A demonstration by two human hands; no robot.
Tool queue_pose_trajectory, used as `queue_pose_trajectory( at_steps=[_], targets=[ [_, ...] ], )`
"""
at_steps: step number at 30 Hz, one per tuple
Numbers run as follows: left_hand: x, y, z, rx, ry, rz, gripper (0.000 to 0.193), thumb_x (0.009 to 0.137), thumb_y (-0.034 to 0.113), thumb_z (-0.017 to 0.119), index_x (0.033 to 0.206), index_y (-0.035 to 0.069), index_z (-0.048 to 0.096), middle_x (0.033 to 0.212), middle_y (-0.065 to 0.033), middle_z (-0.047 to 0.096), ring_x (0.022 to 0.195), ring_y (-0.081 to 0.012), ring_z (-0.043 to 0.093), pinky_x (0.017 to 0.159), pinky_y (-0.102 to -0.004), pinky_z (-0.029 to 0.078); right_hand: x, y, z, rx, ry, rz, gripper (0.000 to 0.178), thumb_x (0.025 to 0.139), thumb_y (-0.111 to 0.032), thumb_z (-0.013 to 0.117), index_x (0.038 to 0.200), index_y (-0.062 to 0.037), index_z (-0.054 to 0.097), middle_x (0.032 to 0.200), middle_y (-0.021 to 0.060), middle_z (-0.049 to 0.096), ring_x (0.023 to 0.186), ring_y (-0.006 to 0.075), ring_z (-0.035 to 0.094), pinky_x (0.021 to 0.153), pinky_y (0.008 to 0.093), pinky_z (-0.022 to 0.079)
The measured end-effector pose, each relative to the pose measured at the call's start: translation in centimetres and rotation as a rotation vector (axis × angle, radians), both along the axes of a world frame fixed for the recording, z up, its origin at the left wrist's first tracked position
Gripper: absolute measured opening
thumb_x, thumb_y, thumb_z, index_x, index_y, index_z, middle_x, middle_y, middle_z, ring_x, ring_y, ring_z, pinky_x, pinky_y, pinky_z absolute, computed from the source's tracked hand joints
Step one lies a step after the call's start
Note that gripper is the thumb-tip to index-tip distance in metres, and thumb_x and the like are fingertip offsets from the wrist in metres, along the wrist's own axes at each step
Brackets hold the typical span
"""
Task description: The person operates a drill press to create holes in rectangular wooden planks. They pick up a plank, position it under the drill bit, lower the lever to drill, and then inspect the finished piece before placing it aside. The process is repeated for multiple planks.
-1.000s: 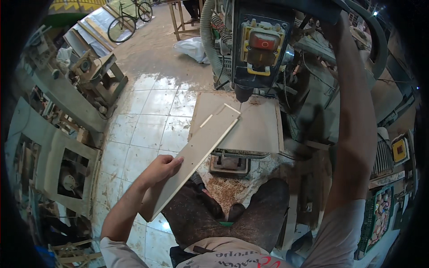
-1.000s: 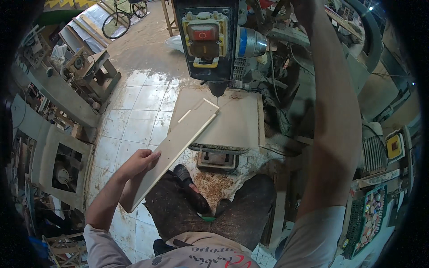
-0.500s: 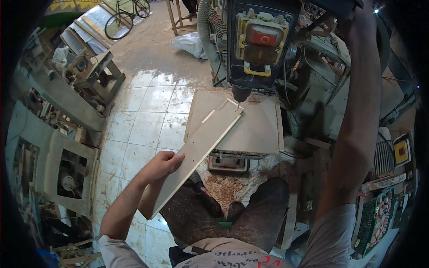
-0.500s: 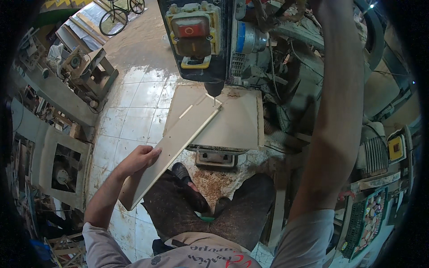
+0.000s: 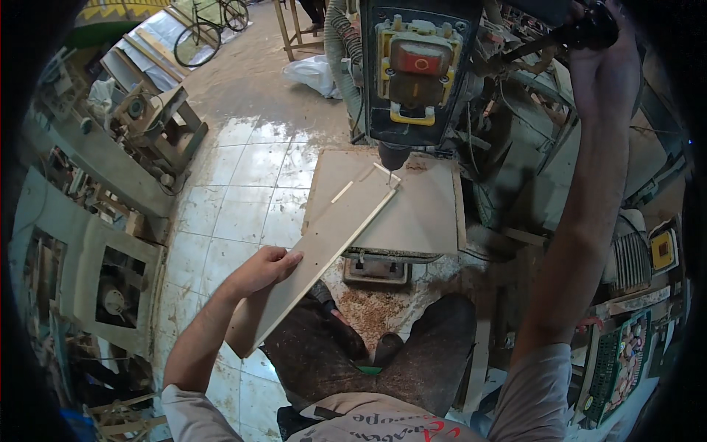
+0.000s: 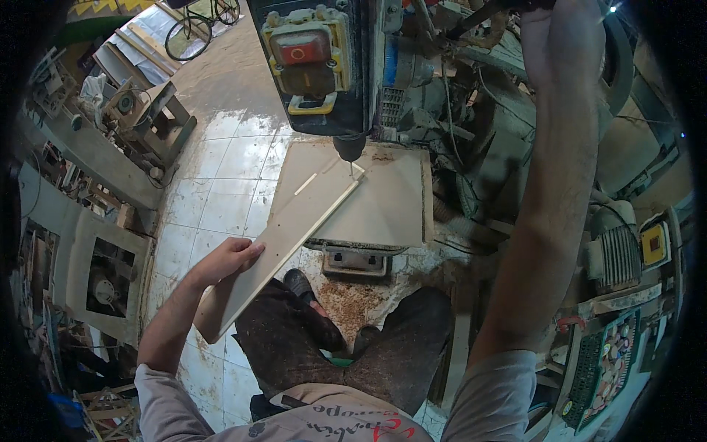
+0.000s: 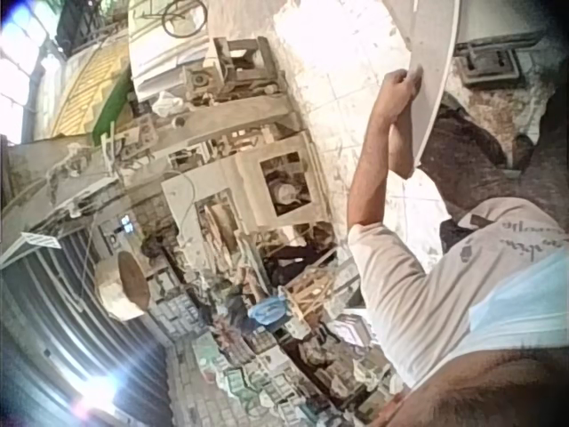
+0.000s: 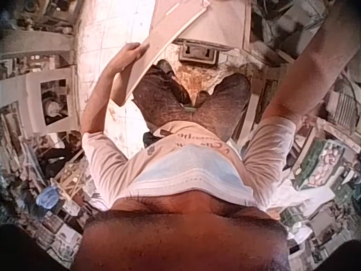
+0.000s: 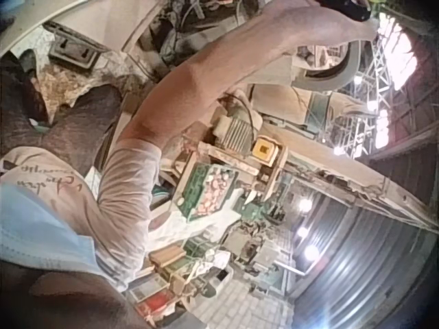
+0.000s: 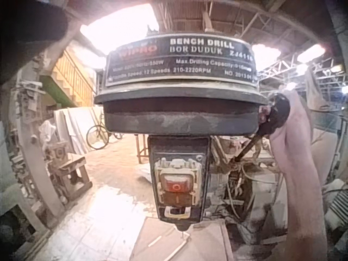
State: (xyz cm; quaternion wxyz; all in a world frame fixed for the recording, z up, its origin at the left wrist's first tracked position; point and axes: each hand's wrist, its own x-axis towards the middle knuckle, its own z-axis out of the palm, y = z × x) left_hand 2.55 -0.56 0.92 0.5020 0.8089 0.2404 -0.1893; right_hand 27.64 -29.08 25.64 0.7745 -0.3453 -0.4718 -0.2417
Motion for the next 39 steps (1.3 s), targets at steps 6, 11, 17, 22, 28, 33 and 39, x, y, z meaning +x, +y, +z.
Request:
queue_pose_trajectory(
  at_steps=[6,11,17,22,28,33,39],
  targets=[
    [-0.1,-1.8,0.3,-0.030,-0.011,0.026,0.047,0.093,0.044,0.052,0.074,0.001,0.057,0.062,0.0034,0.045,0.058,-0.0071,0.039,0.052,-0.0250,0.034,-0.5,-0.4,0.1,-0.019,-0.009,-0.052,0.017,0.097,-0.019,0.041,0.089,-0.0080,0.052,0.075,0.0026,0.054,0.066,0.0137,0.053,0.063,0.0278,0.046],
    [-0.2,-1.7,-0.2,-0.031,-0.018,0.033,0.048,0.093,0.045,0.053,0.074,0.001,0.057,0.062,0.0032,0.046,0.058,-0.0071,0.040,0.052,-0.0256,0.035,-0.7,-0.1,0.0,0.013,0.005,-0.079,0.017,0.097,-0.019,0.043,0.089,-0.0083,0.053,0.073,0.0022,0.054,0.066,0.0139,0.053,0.064,0.0278,0.046],
    [-0.5,-1.9,-0.9,-0.063,-0.001,0.032,0.049,0.093,0.045,0.051,0.075,0.000,0.057,0.063,0.0024,0.048,0.059,-0.0077,0.042,0.052,-0.0262,0.036,-0.7,-0.3,-0.1,0.002,0.068,-0.055,0.017,0.096,-0.022,0.044,0.088,-0.0088,0.052,0.070,0.0020,0.054,0.066,0.0143,0.053,0.065,0.0276,0.045],
    [-0.8,-2.8,-1.1,-0.083,-0.037,0.037,0.043,0.094,0.043,0.053,0.075,0.004,0.055,0.061,0.0062,0.043,0.054,-0.0039,0.037,0.047,-0.0213,0.031,-1.3,0.0,-0.4,-0.035,0.044,-0.078,0.017,0.096,-0.023,0.044,0.088,-0.0093,0.052,0.069,0.0024,0.053,0.066,0.0152,0.053,0.065,0.0270,0.044],
    [-0.9,-3.2,-0.9,-0.085,-0.038,0.039,0.044,0.094,0.044,0.052,0.075,0.005,0.055,0.061,0.0060,0.043,0.053,-0.0038,0.037,0.046,-0.0217,0.031,-1.6,0.1,-0.4,0.017,0.039,-0.097,0.019,0.097,-0.024,0.043,0.089,-0.0096,0.051,0.070,0.0024,0.053,0.067,0.0153,0.053,0.067,0.0268,0.044],
    [-0.9,-3.4,-0.6,-0.063,-0.022,0.038,0.049,0.093,0.045,0.052,0.075,0.000,0.057,0.064,0.0024,0.048,0.057,-0.0067,0.041,0.050,-0.0253,0.035,-2.2,0.3,-0.7,-0.006,0.023,-0.141,0.019,0.097,-0.024,0.044,0.087,-0.0098,0.050,0.070,0.0019,0.053,0.066,0.0131,0.053,0.066,0.0259,0.044],
    [-0.9,-3.5,-0.6,-0.077,-0.017,0.036,0.049,0.093,0.045,0.052,0.075,0.000,0.057,0.063,0.0027,0.048,0.057,-0.0065,0.041,0.050,-0.0250,0.035,-2.5,0.1,-0.8,-0.019,0.021,-0.139,0.018,0.096,-0.024,0.047,0.085,-0.0097,0.051,0.070,0.0012,0.053,0.066,0.0117,0.052,0.066,0.0251,0.044]
  ],
)
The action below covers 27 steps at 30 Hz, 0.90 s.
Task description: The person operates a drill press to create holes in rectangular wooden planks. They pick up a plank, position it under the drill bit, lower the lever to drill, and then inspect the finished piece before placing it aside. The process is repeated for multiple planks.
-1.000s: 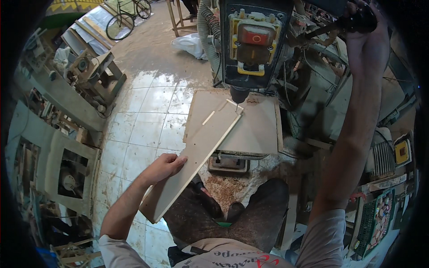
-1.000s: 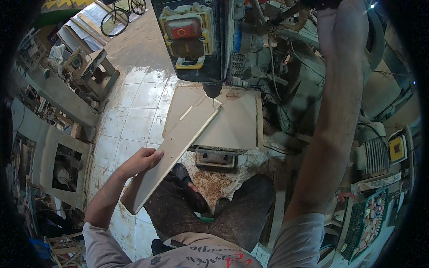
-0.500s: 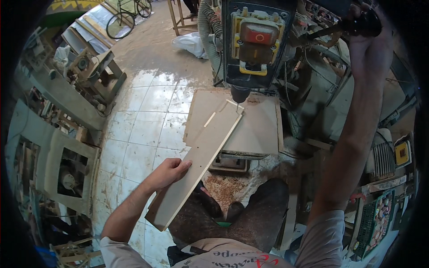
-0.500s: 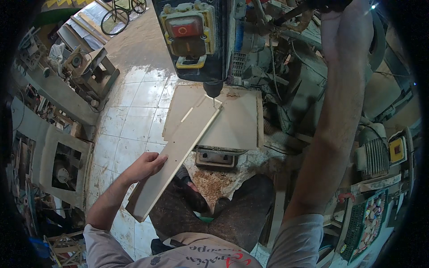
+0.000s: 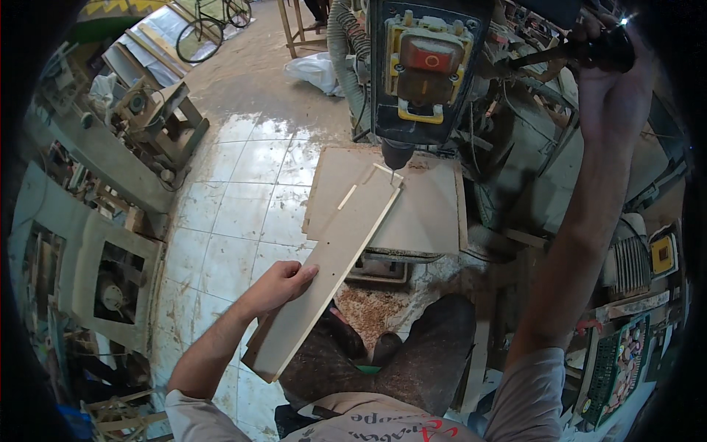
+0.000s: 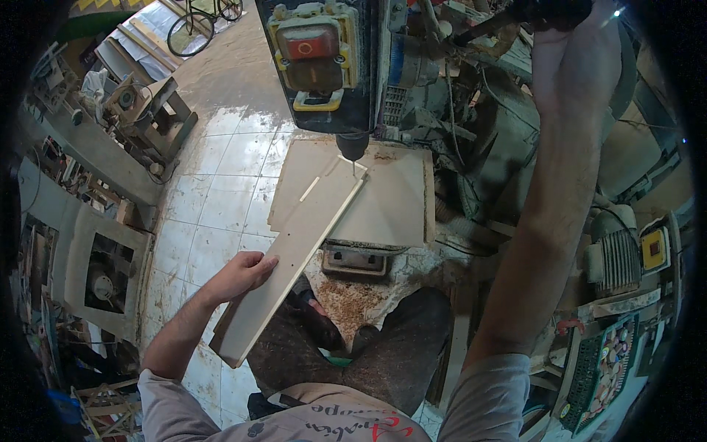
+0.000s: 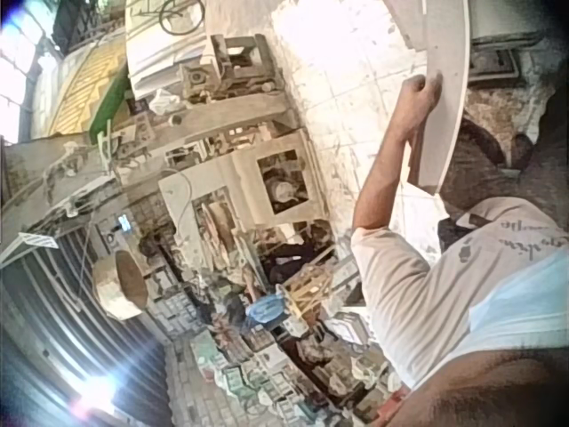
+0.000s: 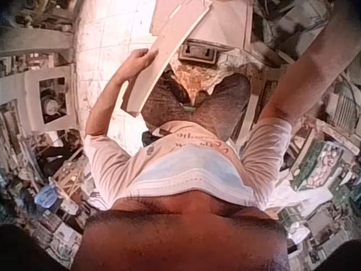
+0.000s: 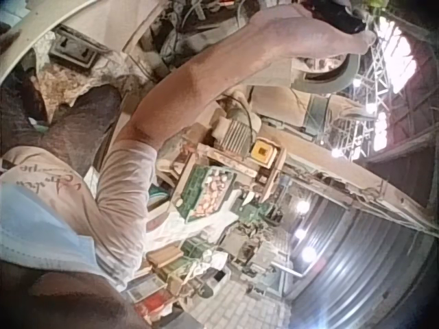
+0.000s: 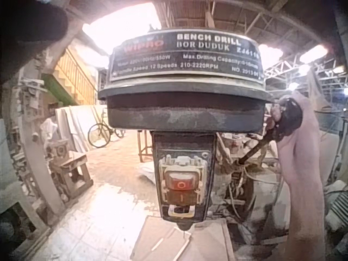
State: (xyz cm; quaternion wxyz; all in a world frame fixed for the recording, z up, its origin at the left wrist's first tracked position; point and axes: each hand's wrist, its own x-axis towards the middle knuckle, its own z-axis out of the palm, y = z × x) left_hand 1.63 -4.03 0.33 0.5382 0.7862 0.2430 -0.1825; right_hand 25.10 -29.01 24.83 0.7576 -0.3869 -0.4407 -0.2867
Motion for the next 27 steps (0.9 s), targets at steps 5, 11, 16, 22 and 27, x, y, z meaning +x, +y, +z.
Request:
queue_pose_trajectory(
  at_steps=[5,11,16,22,27],
  targets=[
    [0.0,0.0,-0.1,0.006,-0.003,0.004,0.049,0.093,0.045,0.052,0.074,0.000,0.056,0.063,0.0028,0.047,0.057,-0.0066,0.042,0.050,-0.0247,0.035,2.4,-1.1,-0.1,0.045,0.070,0.055,0.019,0.096,-0.024,0.047,0.090,-0.0061,0.053,0.077,0.0039,0.054,0.072,0.0140,0.052,0.070,0.0290,0.044],
    [0.0,0.5,-0.6,0.009,-0.023,0.001,0.049,0.093,0.045,0.052,0.074,0.000,0.057,0.062,0.0028,0.048,0.057,-0.0066,0.042,0.050,-0.0249,0.036,4.7,-5.7,-0.4,-0.078,0.166,0.257,0.031,0.095,-0.018,0.040,0.100,0.0095,0.053,0.094,0.0152,0.054,0.092,0.0245,0.054,0.090,0.0387,0.046],
    [0.0,0.4,-0.8,0.002,-0.032,0.003,0.045,0.094,0.043,0.052,0.073,0.003,0.055,0.061,0.0047,0.045,0.055,-0.0052,0.039,0.048,-0.0233,0.033,4.1,-6.8,-1.5,-0.169,0.099,0.392,0.033,0.095,-0.021,0.041,0.100,0.0082,0.055,0.094,0.0158,0.054,0.094,0.0275,0.052,0.093,0.0397,0.042],
    [0.0,0.3,-0.9,-0.007,-0.026,0.032,0.043,0.095,0.041,0.052,0.074,0.003,0.056,0.061,0.0059,0.043,0.055,-0.0043,0.037,0.047,-0.0224,0.031,0.3,-6.9,-6.1,-0.199,0.009,0.212,0.036,0.093,-0.029,0.039,0.099,0.0038,0.053,0.092,0.0173,0.052,0.097,0.0337,0.051,0.099,0.0479,0.034],
    [0.2,0.1,-0.8,-0.005,-0.016,0.038,0.043,0.094,0.041,0.053,0.076,0.002,0.057,0.061,0.0062,0.043,0.054,-0.0041,0.037,0.047,-0.0221,0.030,-3.2,-6.8,-10.3,-0.071,0.134,0.199,0.028,0.091,-0.027,0.037,0.089,-0.0021,0.048,0.093,0.0155,0.051,0.100,0.0352,0.050,0.104,0.0522,0.029]
  ],
)
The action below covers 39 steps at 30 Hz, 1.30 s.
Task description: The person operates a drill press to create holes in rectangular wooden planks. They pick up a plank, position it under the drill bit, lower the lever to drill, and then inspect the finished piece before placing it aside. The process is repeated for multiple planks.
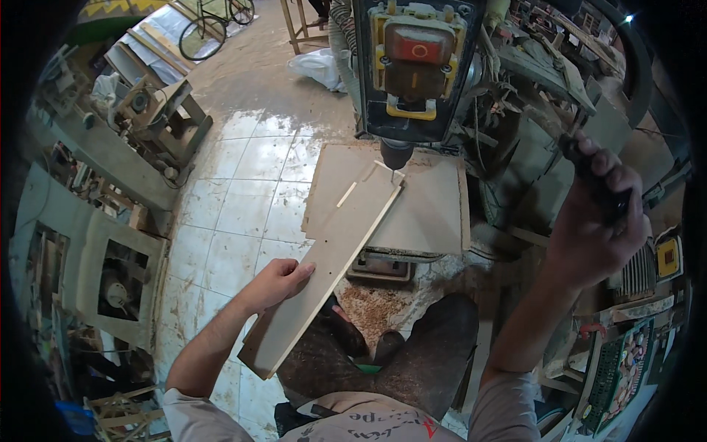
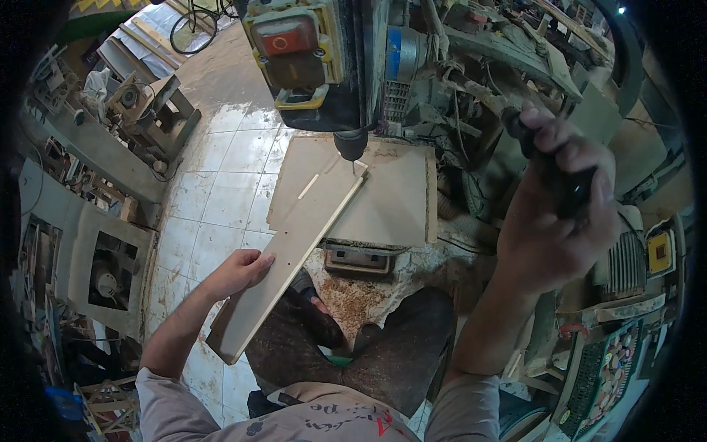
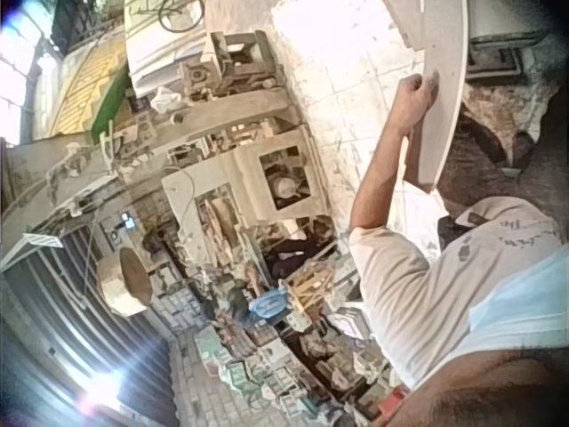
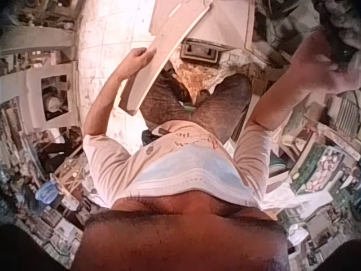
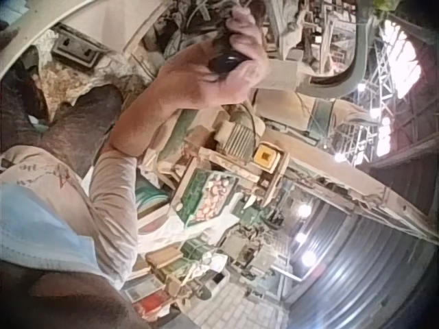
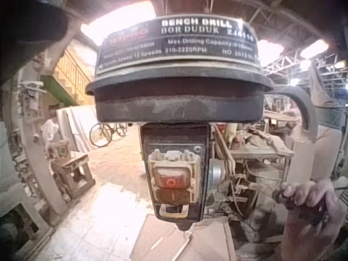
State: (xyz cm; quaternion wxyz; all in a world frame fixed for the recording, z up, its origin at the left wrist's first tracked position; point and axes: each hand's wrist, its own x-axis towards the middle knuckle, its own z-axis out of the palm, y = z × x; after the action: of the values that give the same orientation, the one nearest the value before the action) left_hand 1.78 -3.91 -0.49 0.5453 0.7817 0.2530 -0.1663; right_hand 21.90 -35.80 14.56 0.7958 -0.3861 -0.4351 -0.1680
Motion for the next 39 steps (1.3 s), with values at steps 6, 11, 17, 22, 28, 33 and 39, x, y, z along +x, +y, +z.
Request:
queue_pose_trajectory(
  at_steps=[6,11,17,22,28,33,39],
  targets=[
    [0.0,0.0,0.4,0.009,0.010,-0.003,0.042,0.094,0.041,0.053,0.077,0.003,0.057,0.061,0.0063,0.044,0.053,-0.0037,0.036,0.046,-0.0220,0.030,-1.0,0.7,-3.9,0.173,0.061,0.003,0.031,0.091,-0.028,0.037,0.082,-0.0007,0.048,0.095,0.0218,0.056,0.110,0.0418,0.050,0.106,0.0534,0.026],
    [-0.1,0.0,0.2,-0.014,0.018,0.004,0.041,0.094,0.040,0.053,0.076,0.003,0.057,0.061,0.0067,0.043,0.054,-0.0033,0.036,0.046,-0.0220,0.030,-2.5,1.2,-8.9,0.176,0.151,-0.104,0.028,0.089,-0.026,0.041,0.074,-0.0033,0.045,0.101,0.0221,0.058,0.120,0.0441,0.044,0.109,0.0538,0.021],
    [-0.2,0.0,0.0,-0.019,0.010,-0.006,0.042,0.094,0.041,0.052,0.076,0.004,0.056,0.062,0.0064,0.043,0.055,-0.0036,0.037,0.047,-0.0216,0.030,-2.0,1.2,-8.0,0.110,0.070,-0.119,0.026,0.091,-0.022,0.040,0.073,-0.0034,0.043,0.094,0.0188,0.057,0.114,0.0401,0.048,0.107,0.0538,0.026],
    [-0.1,0.0,0.6,0.042,0.012,-0.046,0.051,0.093,0.046,0.052,0.081,-0.003,0.061,0.065,0.0007,0.052,0.060,-0.0080,0.046,0.052,-0.0261,0.039,0.0,0.9,0.2,0.098,0.061,-0.091,0.029,0.096,-0.021,0.039,0.077,-0.0017,0.048,0.084,0.0143,0.059,0.088,0.0286,0.058,0.095,0.0468,0.040],
    [-0.3,0.2,-0.8,-0.014,0.019,-0.013,0.049,0.093,0.045,0.053,0.086,-0.003,0.062,0.065,0.0027,0.050,0.058,-0.0062,0.043,0.052,-0.0237,0.037,5.8,5.6,13.2,0.039,0.238,-0.251,0.020,0.095,-0.024,0.048,0.097,-0.0057,0.057,0.082,0.0047,0.059,0.073,0.0158,0.056,0.070,0.0297,0.047],
    [-0.8,-2.2,-0.2,-0.157,-0.039,0.036,0.044,0.094,0.043,0.052,0.097,0.000,0.058,0.073,0.0026,0.051,0.063,-0.0051,0.043,0.053,-0.0216,0.037,3.0,6.3,8.0,-0.232,0.132,-0.530,0.036,0.095,-0.025,0.046,0.124,-0.0026,0.050,0.113,0.0100,0.056,0.105,0.0211,0.053,0.097,0.0329,0.038],
    [-1.4,-5.9,-2.0,-0.387,-0.127,0.130,0.038,0.094,0.039,0.052,0.104,0.002,0.054,0.080,0.0023,0.051,0.068,-0.0055,0.045,0.059,-0.0220,0.040,-8.0,0.0,-8.0,-1.272,0.361,0.545,0.055,0.089,-0.022,0.063,0.131,0.0023,0.039,0.115,0.0179,0.058,0.110,0.0204,0.055,0.090,0.0326,0.046]
  ],
)
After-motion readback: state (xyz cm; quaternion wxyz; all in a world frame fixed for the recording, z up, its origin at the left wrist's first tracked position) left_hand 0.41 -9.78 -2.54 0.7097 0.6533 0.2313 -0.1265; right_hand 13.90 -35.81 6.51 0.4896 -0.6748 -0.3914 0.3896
